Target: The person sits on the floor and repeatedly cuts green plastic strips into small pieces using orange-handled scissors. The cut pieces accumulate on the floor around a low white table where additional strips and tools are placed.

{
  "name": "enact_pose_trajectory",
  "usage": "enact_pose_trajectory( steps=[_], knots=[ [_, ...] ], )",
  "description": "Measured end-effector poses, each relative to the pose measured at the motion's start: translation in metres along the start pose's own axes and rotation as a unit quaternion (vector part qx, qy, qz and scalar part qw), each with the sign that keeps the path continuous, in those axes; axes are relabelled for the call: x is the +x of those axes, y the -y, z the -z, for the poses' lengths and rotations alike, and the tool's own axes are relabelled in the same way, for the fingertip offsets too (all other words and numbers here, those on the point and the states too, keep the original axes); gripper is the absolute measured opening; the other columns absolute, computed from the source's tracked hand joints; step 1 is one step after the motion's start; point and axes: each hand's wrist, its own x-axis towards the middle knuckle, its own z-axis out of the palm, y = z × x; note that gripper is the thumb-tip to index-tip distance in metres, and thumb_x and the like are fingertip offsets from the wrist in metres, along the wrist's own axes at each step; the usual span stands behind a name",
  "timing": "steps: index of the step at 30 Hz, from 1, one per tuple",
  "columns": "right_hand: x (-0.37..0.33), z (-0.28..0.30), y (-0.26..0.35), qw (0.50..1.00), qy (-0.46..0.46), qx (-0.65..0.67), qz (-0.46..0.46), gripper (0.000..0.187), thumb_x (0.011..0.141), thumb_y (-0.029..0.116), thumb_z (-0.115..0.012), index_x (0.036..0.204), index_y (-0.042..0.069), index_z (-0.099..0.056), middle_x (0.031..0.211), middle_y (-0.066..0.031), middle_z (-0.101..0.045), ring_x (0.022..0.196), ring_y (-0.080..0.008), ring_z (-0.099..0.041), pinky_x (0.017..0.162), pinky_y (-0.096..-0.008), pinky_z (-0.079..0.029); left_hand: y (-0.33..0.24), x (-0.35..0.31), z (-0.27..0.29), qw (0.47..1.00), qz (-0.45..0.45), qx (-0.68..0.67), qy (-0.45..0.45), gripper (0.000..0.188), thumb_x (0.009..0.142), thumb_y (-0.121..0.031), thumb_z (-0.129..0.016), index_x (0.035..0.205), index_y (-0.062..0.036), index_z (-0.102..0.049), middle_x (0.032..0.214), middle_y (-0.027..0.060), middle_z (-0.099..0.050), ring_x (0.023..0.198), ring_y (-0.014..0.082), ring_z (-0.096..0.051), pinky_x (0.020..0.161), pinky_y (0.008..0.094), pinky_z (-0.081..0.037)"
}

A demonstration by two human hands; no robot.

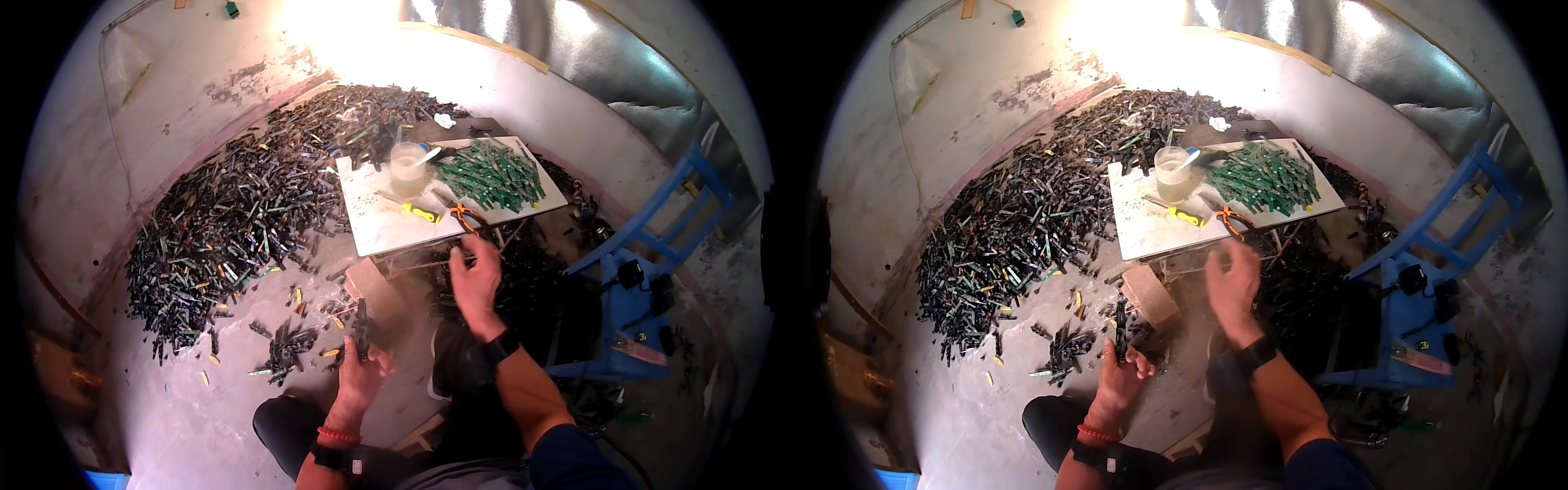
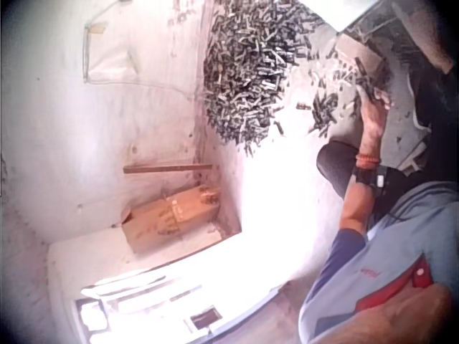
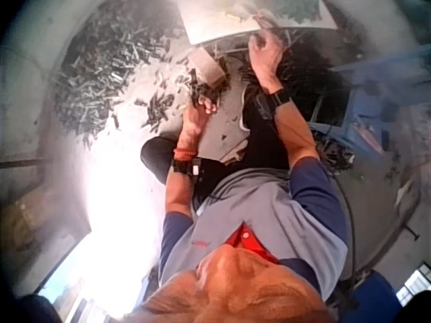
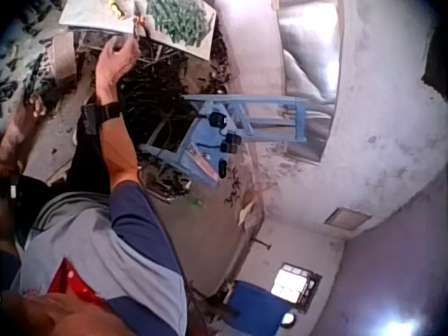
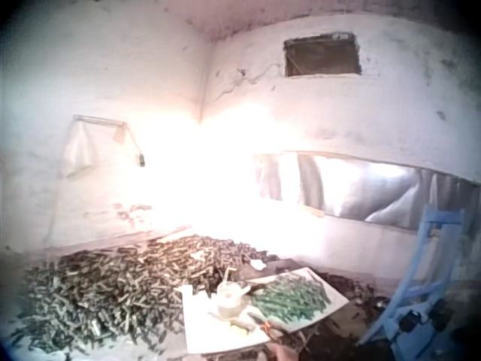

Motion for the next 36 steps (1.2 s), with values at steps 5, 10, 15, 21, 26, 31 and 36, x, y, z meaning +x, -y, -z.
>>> enact_pose_trajectory(
  steps=[5, 10, 15, 21, 26, 31, 36],
  knots=[
    [0.061, 0.01, -0.048, 0.97, 0.132, -0.2, 0.035, 0.053, 0.072, 0.024, -0.07, 0.116, 0.002, -0.052, 0.115, -0.0143, -0.054, 0.109, -0.0325, -0.047, 0.093, -0.0422, -0.037, 0.002, -0.001, -0.011, 1.0, 0.001, 0.022, 0.018, 0.057, 0.096, -0.055, -0.017, 0.072, -0.0099, -0.043, 0.062, 0.0127, -0.048, 0.061, 0.0254, -0.044, 0.069, 0.0392, -0.04],
    [0.083, 0.001, -0.057, 0.922, 0.293, -0.249, 0.033, 0.066, 0.071, 0.033, -0.073, 0.124, 0.003, -0.047, 0.117, -0.0129, -0.053, 0.112, -0.033, -0.046, 0.095, -0.044, -0.037, -0.003, -0.005, -0.011, 0.999, 0.007, 0.028, -0.033, 0.061, 0.094, -0.059, -0.018, 0.067, -0.0098, -0.044, 0.06, 0.0115, -0.049, 0.056, 0.0238, -0.045, 0.071, 0.0405, -0.04],
    [0.096, -0.002, -0.063, 0.9, 0.317, -0.3, -0.01, 0.052, 0.065, 0.032, -0.073, 0.105, 0.003, -0.058, 0.11, -0.0176, -0.053, 0.111, -0.0338, -0.046, 0.092, -0.0408, -0.04, -0.002, -0.002, -0.009, 0.999, 0.002, 0.042, -0.001, 0.059, 0.094, -0.058, -0.019, 0.071, -0.0093, -0.042, 0.062, 0.0114, -0.049, 0.063, 0.0249, -0.046, 0.068, 0.037, -0.038],
    [0.053, 0.04, -0.048, 0.934, 0.284, 0.04, -0.212, 0.031, 0.07, 0.025, -0.064, 0.088, 0.0, -0.062, 0.082, -0.0109, -0.061, 0.073, -0.0213, -0.058, 0.064, -0.0313, -0.045, -0.006, -0.008, -0.001, 0.996, -0.014, 0.091, -0.014, 0.059, 0.096, -0.055, -0.015, 0.075, -0.0074, -0.043, 0.066, 0.0113, -0.053, 0.063, 0.0221, -0.048, 0.065, 0.0319, -0.039],
    [-0.041, 0.096, 0.017, 0.721, 0.264, 0.476, -0.429, 0.023, 0.079, 0.014, -0.05, 0.095, -0.001, -0.053, 0.074, -0.0028, -0.05, 0.065, -0.0111, -0.049, 0.057, -0.0252, -0.04, -0.011, -0.018, 0.0, 0.994, -0.03, 0.107, -0.013, 0.061, 0.096, -0.055, -0.015, 0.077, -0.0059, -0.045, 0.067, 0.011, -0.054, 0.064, 0.0209, -0.049, 0.065, 0.0316, -0.04],
    [-0.087, 0.118, 0.043, 0.595, 0.449, 0.514, -0.425, 0.023, 0.073, 0.002, -0.048, 0.095, 0.005, -0.048, 0.09, -0.011, -0.053, 0.072, -0.017, -0.053, 0.056, -0.0253, -0.041, -0.006, -0.02, -0.003, 0.98, -0.024, 0.184, -0.069, 0.06, 0.094, -0.059, -0.021, 0.068, -0.0091, -0.042, 0.063, 0.0123, -0.052, 0.059, 0.0211, -0.047, 0.064, 0.0334, -0.041],
    [-0.099, 0.123, 0.066, 0.523, 0.603, 0.419, -0.433, 0.05, 0.078, 0.004, -0.05, 0.128, 0.002, -0.044, 0.106, -0.0121, -0.061, 0.09, -0.0164, -0.061, 0.054, -0.0197, -0.038, -0.006, -0.024, 0.01, 0.962, -0.038, 0.265, -0.053, 0.065, 0.096, -0.056, -0.015, 0.083, -0.0027, -0.051, 0.066, 0.0077, -0.056, 0.059, 0.0151, -0.05, 0.061, 0.0288, -0.042]
  ],
)
